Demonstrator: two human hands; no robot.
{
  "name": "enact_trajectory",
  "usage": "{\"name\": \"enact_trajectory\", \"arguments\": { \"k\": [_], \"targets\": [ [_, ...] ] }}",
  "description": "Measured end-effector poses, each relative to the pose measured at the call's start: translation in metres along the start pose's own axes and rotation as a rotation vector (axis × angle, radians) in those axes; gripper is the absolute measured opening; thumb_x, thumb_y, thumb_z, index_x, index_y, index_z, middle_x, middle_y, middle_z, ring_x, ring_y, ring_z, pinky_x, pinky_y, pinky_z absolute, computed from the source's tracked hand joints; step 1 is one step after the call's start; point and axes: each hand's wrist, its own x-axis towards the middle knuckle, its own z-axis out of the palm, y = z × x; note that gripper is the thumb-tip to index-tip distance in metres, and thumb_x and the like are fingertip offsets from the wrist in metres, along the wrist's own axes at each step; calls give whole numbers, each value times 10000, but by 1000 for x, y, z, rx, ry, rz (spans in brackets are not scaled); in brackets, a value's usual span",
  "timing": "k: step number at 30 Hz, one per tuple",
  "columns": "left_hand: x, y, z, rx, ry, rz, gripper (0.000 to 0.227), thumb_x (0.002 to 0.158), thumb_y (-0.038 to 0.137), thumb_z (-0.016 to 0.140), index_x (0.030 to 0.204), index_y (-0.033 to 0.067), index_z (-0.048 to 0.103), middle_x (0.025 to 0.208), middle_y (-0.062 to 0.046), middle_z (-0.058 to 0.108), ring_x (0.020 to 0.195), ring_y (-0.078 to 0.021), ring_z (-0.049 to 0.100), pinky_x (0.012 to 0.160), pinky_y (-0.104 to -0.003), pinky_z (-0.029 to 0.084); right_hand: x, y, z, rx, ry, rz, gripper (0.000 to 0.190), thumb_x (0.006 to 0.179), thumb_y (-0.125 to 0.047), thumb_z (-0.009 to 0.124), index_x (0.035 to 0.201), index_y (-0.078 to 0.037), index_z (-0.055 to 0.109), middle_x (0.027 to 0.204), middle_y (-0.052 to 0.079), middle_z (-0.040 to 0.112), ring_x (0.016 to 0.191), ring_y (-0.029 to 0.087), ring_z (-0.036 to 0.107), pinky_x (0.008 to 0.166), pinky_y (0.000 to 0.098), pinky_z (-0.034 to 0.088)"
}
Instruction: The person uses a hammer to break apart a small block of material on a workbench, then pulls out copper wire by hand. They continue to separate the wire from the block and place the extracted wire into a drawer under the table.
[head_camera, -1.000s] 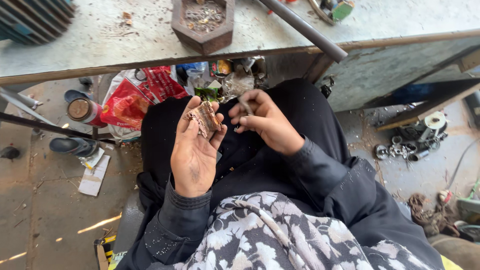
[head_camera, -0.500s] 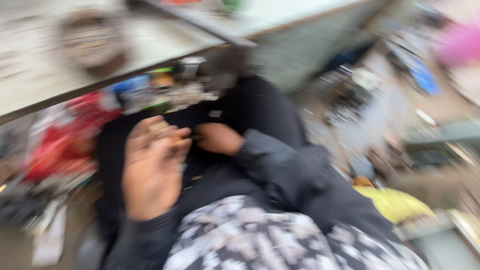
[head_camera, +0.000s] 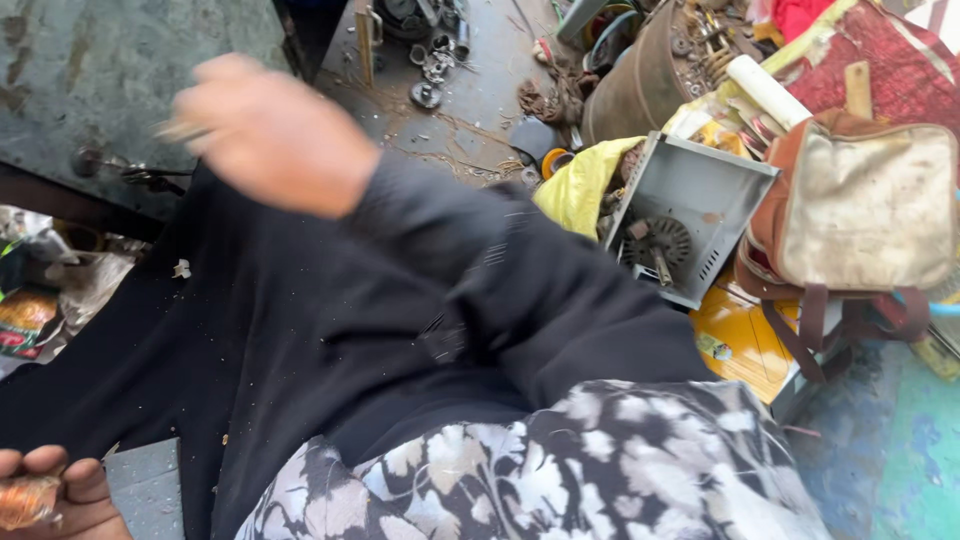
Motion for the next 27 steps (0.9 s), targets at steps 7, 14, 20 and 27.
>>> {"name": "enact_trajectory", "arguments": {
  "k": [7, 14, 20, 27],
  "targets": [
    [5, 1, 61, 170, 42, -104, 231, 1253, 142, 368, 1413, -4, 449, 1403, -80, 508, 1326, -184, 543, 1105, -307, 512, -153, 127, -155, -776, -112, 444, 57, 902, -132, 692, 870, -87, 678, 944, 106, 615, 906, 329, 638, 756, 447, 536],
    [9, 2, 95, 202, 84, -157, 211, 1260, 136, 340, 1397, 12, 443, 1408, -69, 527, 1321, -177, 552, 1126, -328, 517, -284, 149, -281, -674, -602, 1076, 264, 878, -307, 736, 992, -74, 786, 990, 210, 733, 933, 399, 697, 844, 507, 545],
    [17, 12, 163, 186, 81, -153, 358, 1177, 72, 462, 1532, 55, 419, 1291, -155, 630, 1210, -255, 632, 1074, -409, 574, -284, 67, -346, -1050, -524, 1121, 517, 679, -363, 897, 1107, -96, 782, 1020, 206, 750, 959, 387, 715, 908, 515, 524],
    [2, 13, 256, 357, 85, -56, 398, 1043, 15, 563, 1429, -17, 475, 1261, -160, 635, 1193, -322, 661, 970, -421, 592, -121, -61, -280, -503, -156, 537, 350, 908, -178, 770, 1220, -34, 705, 1136, 163, 719, 1045, 340, 677, 867, 417, 532]
  ]
}}
